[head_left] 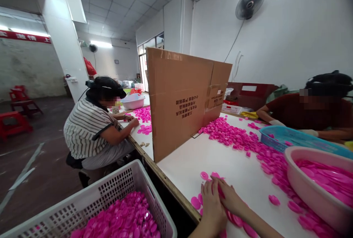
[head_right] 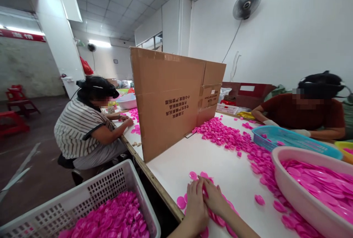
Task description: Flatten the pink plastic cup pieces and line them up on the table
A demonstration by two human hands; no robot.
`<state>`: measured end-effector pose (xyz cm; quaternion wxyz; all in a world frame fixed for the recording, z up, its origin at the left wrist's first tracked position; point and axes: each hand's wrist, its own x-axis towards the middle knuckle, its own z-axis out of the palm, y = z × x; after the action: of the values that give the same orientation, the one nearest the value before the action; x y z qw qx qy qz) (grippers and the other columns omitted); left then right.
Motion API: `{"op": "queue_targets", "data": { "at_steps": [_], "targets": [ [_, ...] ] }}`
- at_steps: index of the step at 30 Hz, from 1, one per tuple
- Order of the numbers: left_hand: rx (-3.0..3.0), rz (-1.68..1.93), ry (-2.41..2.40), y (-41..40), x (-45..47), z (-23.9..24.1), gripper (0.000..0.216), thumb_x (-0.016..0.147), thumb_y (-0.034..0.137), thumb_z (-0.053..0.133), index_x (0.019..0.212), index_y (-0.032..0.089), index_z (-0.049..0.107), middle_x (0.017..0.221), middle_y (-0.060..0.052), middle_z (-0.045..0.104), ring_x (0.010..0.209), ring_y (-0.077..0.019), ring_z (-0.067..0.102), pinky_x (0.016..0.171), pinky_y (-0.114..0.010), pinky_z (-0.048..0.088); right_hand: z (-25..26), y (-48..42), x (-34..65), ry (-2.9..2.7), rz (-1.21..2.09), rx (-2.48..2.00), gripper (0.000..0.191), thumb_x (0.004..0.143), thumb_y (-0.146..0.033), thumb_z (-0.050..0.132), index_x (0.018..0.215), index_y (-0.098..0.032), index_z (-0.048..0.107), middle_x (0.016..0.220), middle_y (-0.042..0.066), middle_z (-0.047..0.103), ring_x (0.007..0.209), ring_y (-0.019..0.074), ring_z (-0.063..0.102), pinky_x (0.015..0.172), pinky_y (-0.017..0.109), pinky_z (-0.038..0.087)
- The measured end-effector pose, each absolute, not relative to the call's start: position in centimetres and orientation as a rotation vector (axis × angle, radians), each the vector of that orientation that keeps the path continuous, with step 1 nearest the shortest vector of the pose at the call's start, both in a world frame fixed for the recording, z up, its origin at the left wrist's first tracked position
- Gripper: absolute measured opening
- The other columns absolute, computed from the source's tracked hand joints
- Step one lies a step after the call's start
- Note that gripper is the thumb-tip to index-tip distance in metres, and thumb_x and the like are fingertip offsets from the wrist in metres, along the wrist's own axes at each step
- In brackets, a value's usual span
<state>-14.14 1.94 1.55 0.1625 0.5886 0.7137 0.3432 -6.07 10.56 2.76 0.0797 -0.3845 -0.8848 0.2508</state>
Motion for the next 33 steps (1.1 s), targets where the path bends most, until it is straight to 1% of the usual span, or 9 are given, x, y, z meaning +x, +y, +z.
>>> {"op": "queue_targets", "data": {
  "at_steps": [4,6,9,13,17,21,25,29,33],
  "targets": [
    [1.779,0.956,2.111,1.9,-13.6,1.3,0.057,0.072,0.015,0.035,0.129,0.015,0.029,0.135,-0.006,0.028,0.124,-0.0218,0.018,0.106,-0.038,0.006,4.4,8.5,-3.5,-2.624,0.712,-1.217,0.050,0.080,-0.027,0.031,0.129,-0.022,0.031,0.133,0.010,0.034,0.124,0.0256,0.026,0.096,0.060,0.004],
    [1.839,0.913,2.168,2.0,-13.4,1.3,0.053,0.074,0.017,0.035,0.127,0.014,0.034,0.132,-0.008,0.032,0.123,-0.0229,0.022,0.105,-0.038,0.013,4.6,7.1,-0.8,-2.612,0.667,-1.204,0.052,0.078,-0.029,0.037,0.130,-0.026,0.029,0.134,0.007,0.032,0.125,0.0245,0.022,0.097,0.058,0.003],
    [1.990,0.861,2.186,2.7,-13.2,0.9,0.046,0.080,0.029,0.033,0.122,0.014,0.040,0.128,-0.010,0.037,0.122,-0.0246,0.024,0.101,-0.040,0.020,4.0,5.2,4.4,-2.559,0.610,-1.300,0.061,0.076,-0.031,0.044,0.133,-0.028,0.022,0.138,0.006,0.024,0.128,0.0235,0.014,0.101,0.050,0.006],
    [2.248,0.699,2.103,3.7,-12.9,-0.4,0.055,0.078,0.045,0.037,0.127,0.021,0.033,0.134,-0.007,0.030,0.124,-0.0266,0.019,0.101,-0.043,0.019,1.4,2.5,12.9,-2.433,0.460,-1.627,0.065,0.077,-0.033,0.046,0.134,-0.030,0.016,0.141,0.005,0.013,0.129,0.0247,0.002,0.101,0.049,0.003],
    [2.444,0.466,1.968,4.2,-11.9,-1.1,0.064,0.074,0.049,0.044,0.131,0.029,0.023,0.140,-0.005,0.017,0.127,-0.0305,0.010,0.100,-0.049,0.011,-1.2,0.8,19.7,-2.350,0.320,-1.871,0.058,0.080,-0.039,0.040,0.133,-0.028,0.020,0.142,0.005,0.011,0.129,0.0261,-0.001,0.100,0.051,0.000],
    [2.534,0.303,1.819,4.5,-9.3,-0.5,0.061,0.076,0.044,0.043,0.132,0.031,0.019,0.141,-0.001,0.015,0.128,-0.0283,0.006,0.102,-0.048,0.007,-1.3,1.6,21.8,-2.240,0.179,-1.905,0.049,0.084,-0.043,0.030,0.128,-0.022,0.034,0.138,0.007,0.025,0.128,0.0261,0.008,0.101,0.050,0.002],
    [2.476,0.208,1.797,5.0,-6.0,-0.1,0.066,0.075,0.047,0.042,0.133,0.027,0.017,0.141,-0.004,0.013,0.129,-0.0288,0.004,0.101,-0.050,0.004,-0.1,4.5,20.3,-2.101,0.051,-1.956,0.043,0.086,-0.034,0.028,0.121,-0.015,0.044,0.126,0.012,0.042,0.125,0.0294,0.018,0.099,0.051,0.007],
    [2.369,0.161,1.888,5.5,-5.3,-0.6,0.069,0.075,0.054,0.035,0.133,0.022,0.018,0.140,-0.007,0.015,0.128,-0.0306,0.004,0.101,-0.051,0.002,-0.2,6.4,18.0,-2.127,-0.087,-1.998,0.036,0.081,-0.016,0.033,0.111,-0.009,0.052,0.120,0.016,0.047,0.123,0.0355,0.019,0.094,0.060,-0.008],
    [2.359,0.209,1.981,5.4,-6.8,-0.6,0.055,0.079,0.049,0.032,0.128,0.025,0.031,0.137,-0.005,0.026,0.127,-0.0299,0.010,0.101,-0.050,0.003,-0.9,5.2,15.1,-2.216,-0.098,-1.807,0.034,0.078,-0.007,0.035,0.103,-0.016,0.056,0.109,0.011,0.054,0.123,0.0303,0.023,0.094,0.058,-0.011]
  ]
}}
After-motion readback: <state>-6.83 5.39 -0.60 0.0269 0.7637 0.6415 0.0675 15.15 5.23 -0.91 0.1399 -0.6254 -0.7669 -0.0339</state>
